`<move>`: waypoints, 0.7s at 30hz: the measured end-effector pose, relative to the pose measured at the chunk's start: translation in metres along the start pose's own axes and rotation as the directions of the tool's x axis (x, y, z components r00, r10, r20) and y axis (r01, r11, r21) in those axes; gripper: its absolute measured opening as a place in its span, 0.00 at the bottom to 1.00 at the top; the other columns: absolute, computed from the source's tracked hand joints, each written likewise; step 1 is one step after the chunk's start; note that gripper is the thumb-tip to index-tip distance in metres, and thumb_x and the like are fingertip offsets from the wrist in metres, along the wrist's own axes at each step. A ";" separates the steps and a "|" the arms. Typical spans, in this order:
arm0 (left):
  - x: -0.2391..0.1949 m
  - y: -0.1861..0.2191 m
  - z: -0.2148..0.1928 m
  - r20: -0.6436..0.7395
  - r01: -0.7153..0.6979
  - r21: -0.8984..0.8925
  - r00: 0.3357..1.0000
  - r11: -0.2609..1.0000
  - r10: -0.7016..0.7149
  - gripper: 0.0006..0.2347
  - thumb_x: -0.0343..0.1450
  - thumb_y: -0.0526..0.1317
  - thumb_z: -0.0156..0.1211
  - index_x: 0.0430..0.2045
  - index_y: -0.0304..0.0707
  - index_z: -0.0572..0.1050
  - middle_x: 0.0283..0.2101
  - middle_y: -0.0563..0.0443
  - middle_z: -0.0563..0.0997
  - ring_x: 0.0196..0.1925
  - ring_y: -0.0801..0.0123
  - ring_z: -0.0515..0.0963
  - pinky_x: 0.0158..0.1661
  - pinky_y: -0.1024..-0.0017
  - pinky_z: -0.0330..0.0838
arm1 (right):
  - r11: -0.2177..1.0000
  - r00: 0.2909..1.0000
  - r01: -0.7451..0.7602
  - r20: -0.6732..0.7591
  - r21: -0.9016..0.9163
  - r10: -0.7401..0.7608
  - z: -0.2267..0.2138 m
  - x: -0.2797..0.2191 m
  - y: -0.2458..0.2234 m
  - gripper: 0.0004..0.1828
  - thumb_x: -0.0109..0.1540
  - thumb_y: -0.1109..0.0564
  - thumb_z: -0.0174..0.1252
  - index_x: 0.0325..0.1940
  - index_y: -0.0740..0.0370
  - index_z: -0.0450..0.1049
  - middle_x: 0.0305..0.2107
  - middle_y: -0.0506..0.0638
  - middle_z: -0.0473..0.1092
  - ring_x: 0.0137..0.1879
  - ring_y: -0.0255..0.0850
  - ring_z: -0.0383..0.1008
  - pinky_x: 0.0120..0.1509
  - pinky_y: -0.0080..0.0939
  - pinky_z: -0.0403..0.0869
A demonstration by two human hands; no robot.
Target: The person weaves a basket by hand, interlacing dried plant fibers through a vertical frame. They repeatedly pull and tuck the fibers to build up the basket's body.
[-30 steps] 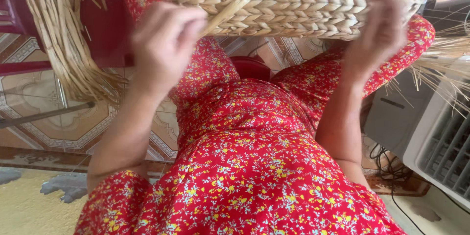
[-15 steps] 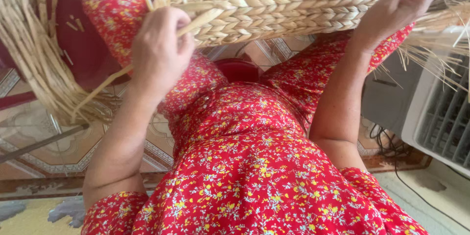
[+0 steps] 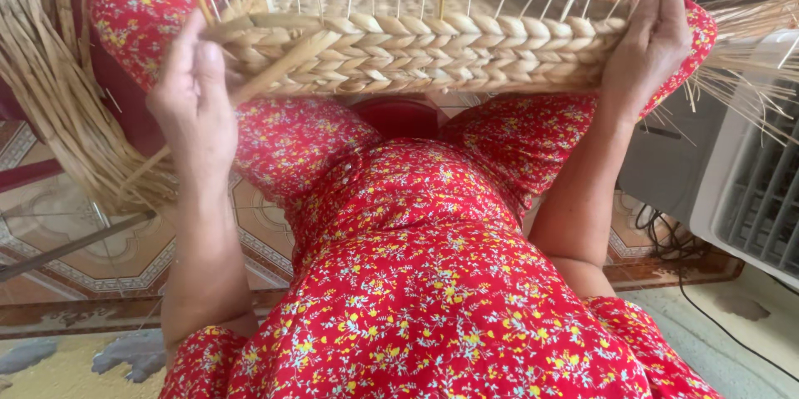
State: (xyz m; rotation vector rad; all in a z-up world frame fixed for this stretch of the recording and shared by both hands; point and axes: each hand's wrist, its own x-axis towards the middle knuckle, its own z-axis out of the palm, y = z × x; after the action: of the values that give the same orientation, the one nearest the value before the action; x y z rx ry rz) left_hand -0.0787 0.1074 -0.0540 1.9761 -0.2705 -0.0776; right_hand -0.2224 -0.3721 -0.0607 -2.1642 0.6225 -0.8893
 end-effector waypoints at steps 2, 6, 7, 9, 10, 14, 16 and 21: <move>-0.001 0.004 -0.001 0.006 -0.070 -0.047 0.998 0.996 0.070 0.14 0.86 0.33 0.49 0.67 0.30 0.69 0.49 0.43 0.84 0.46 0.67 0.87 0.45 0.71 0.86 | 0.999 0.999 0.017 0.028 -0.033 -0.017 -0.002 -0.005 0.002 0.15 0.76 0.62 0.48 0.62 0.68 0.77 0.40 0.50 0.80 0.46 0.33 0.79 0.50 0.34 0.76; -0.003 0.006 0.004 -0.030 -0.080 -0.033 0.996 0.996 0.079 0.13 0.85 0.29 0.50 0.65 0.31 0.71 0.50 0.42 0.85 0.47 0.66 0.87 0.45 0.71 0.85 | 0.996 0.996 0.091 -0.016 -0.020 -0.092 0.004 -0.002 0.016 0.15 0.78 0.60 0.49 0.61 0.68 0.79 0.43 0.52 0.80 0.46 0.35 0.77 0.50 0.36 0.75; -0.003 0.005 0.005 -0.037 -0.091 0.008 0.995 0.996 0.091 0.12 0.84 0.29 0.52 0.63 0.30 0.72 0.50 0.42 0.85 0.47 0.66 0.87 0.45 0.72 0.85 | 0.998 0.999 0.049 -0.018 -0.031 -0.049 0.004 -0.001 0.020 0.15 0.77 0.59 0.49 0.59 0.68 0.80 0.39 0.51 0.79 0.43 0.33 0.75 0.46 0.34 0.73; 0.002 0.005 0.007 -0.056 -0.119 0.088 0.991 0.989 0.124 0.10 0.83 0.29 0.56 0.60 0.30 0.73 0.51 0.41 0.84 0.46 0.65 0.88 0.44 0.72 0.85 | 0.999 1.000 0.022 -0.013 -0.047 -0.022 0.005 0.004 0.027 0.15 0.77 0.59 0.49 0.57 0.67 0.81 0.35 0.49 0.77 0.39 0.31 0.73 0.43 0.33 0.71; 0.005 0.005 0.007 -0.047 -0.112 0.087 0.992 0.990 0.116 0.11 0.82 0.29 0.56 0.59 0.30 0.74 0.51 0.41 0.84 0.46 0.66 0.87 0.44 0.73 0.85 | 0.998 0.999 0.032 -0.003 -0.054 -0.032 0.003 0.006 0.028 0.14 0.78 0.59 0.50 0.57 0.66 0.81 0.36 0.49 0.77 0.40 0.31 0.73 0.43 0.32 0.71; 0.015 0.013 -0.006 -0.080 -0.245 0.138 0.963 0.960 0.258 0.10 0.80 0.26 0.55 0.56 0.28 0.74 0.50 0.39 0.82 0.49 0.65 0.85 0.43 0.74 0.84 | 0.996 0.990 -0.085 0.115 0.031 0.081 -0.012 0.018 0.028 0.13 0.77 0.60 0.53 0.59 0.65 0.82 0.39 0.49 0.79 0.40 0.30 0.72 0.42 0.31 0.68; 0.019 0.026 -0.016 -0.135 -0.339 0.214 0.918 0.916 0.372 0.07 0.81 0.27 0.56 0.53 0.30 0.75 0.50 0.40 0.80 0.47 0.66 0.82 0.41 0.75 0.82 | 0.970 0.967 0.243 0.080 0.007 -0.243 -0.013 0.028 0.009 0.15 0.73 0.67 0.47 0.58 0.70 0.78 0.45 0.56 0.77 0.43 0.33 0.75 0.41 0.31 0.76; 0.024 0.063 -0.018 0.072 -0.556 0.279 0.825 0.783 0.560 0.05 0.79 0.30 0.68 0.41 0.35 0.76 0.41 0.49 0.77 0.43 0.65 0.78 0.38 0.69 0.75 | 0.957 0.981 0.188 0.005 0.222 -0.193 0.028 0.013 -0.092 0.10 0.70 0.67 0.50 0.43 0.68 0.79 0.32 0.53 0.78 0.26 0.31 0.66 0.28 0.32 0.64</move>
State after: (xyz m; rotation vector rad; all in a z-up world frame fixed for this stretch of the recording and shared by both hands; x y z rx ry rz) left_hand -0.0624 0.0936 0.0127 2.1010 -0.8953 0.3845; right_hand -0.1789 -0.3102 -0.0005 -2.0530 0.2882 -0.9802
